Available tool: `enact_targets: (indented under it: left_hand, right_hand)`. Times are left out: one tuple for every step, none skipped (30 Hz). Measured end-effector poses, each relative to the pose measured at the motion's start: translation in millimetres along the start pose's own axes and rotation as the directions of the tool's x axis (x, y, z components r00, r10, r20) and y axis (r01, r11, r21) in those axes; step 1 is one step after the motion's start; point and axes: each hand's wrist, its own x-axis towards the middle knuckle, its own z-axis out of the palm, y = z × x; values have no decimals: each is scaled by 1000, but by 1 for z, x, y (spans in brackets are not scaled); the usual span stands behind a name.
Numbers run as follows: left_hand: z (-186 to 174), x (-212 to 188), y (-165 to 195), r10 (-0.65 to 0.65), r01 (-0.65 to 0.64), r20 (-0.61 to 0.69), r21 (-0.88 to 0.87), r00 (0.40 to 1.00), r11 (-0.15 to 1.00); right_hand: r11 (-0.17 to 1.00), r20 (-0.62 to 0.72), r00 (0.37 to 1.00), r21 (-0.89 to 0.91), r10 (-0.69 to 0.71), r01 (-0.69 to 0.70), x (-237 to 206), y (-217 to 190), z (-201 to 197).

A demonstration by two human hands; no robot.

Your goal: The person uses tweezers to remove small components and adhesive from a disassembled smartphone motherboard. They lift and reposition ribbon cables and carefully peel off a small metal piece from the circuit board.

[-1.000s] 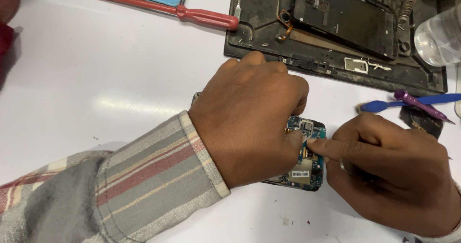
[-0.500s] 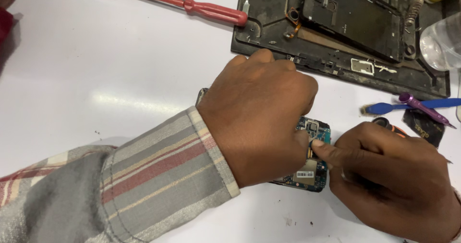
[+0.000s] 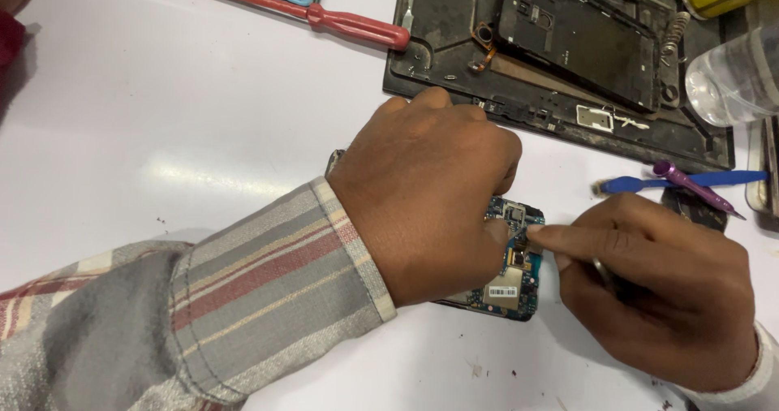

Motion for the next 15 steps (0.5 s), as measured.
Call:
enact_targets:
  left_hand:
    - [1,0,-1,-7,7,14,-5,1000,1000]
    - [2,0,-1,-14,14,29,-10,999,1000]
    - [3,0,-2,-21,21,46,-15,999,1000]
    - [4,0,-2,-14,15,27,-15,1000,1000]
    - [5,0,-3,-7,7,10,-16,1000,1000]
    - [5,0,-3,0,0,-8,-18,1000,1000]
    - [6,0,-3,0,0,0,-23,1000,1000]
    - [6,0,-3,-1,1,6,-27,1000,1000]
    - [7,0,-3,-3,3,12,-30,1000,1000]
    - [7,-1,-4,0,0,-2,-33,1000,999]
    - [7,-1,-4,7,-7,-16,-35,1000,999]
    - [8,-1,-5,17,-18,-32,-36,999,999]
    - [8,-1,-6,29,-31,-49,-26,998,999]
    - [9,-2,-7,41,-42,-64,-18,997,999]
    - [10,-2,-8,52,-53,-76,-11,996,999]
  right_hand:
    - [1000,37,999,14,-9,8,2,-2,-2]
    - [999,73,997,29,-17,15,3,-4,-3]
    - [999,109,994,45,-24,20,5,-5,-4]
    - [997,114,992,58,-55,48,6,-6,-4]
    - [995,119,989,70,-84,76,7,-6,-3]
    - [991,124,986,83,-113,103,8,-6,-3]
    - [989,109,985,75,-135,127,8,-5,-2]
    - [986,93,983,67,-158,152,9,-3,0]
    - [982,78,980,60,-183,179,9,-2,0]
    - [983,110,981,108,-160,148,8,0,0]
    - [982,141,980,152,-138,116,8,1,0]
    - [978,169,979,193,-117,83,8,3,-1]
    - [979,156,982,193,-101,70,8,4,-2]
    - [979,145,986,197,-84,55,8,4,-2]
    - [986,102,993,160,-67,50,8,4,-3]
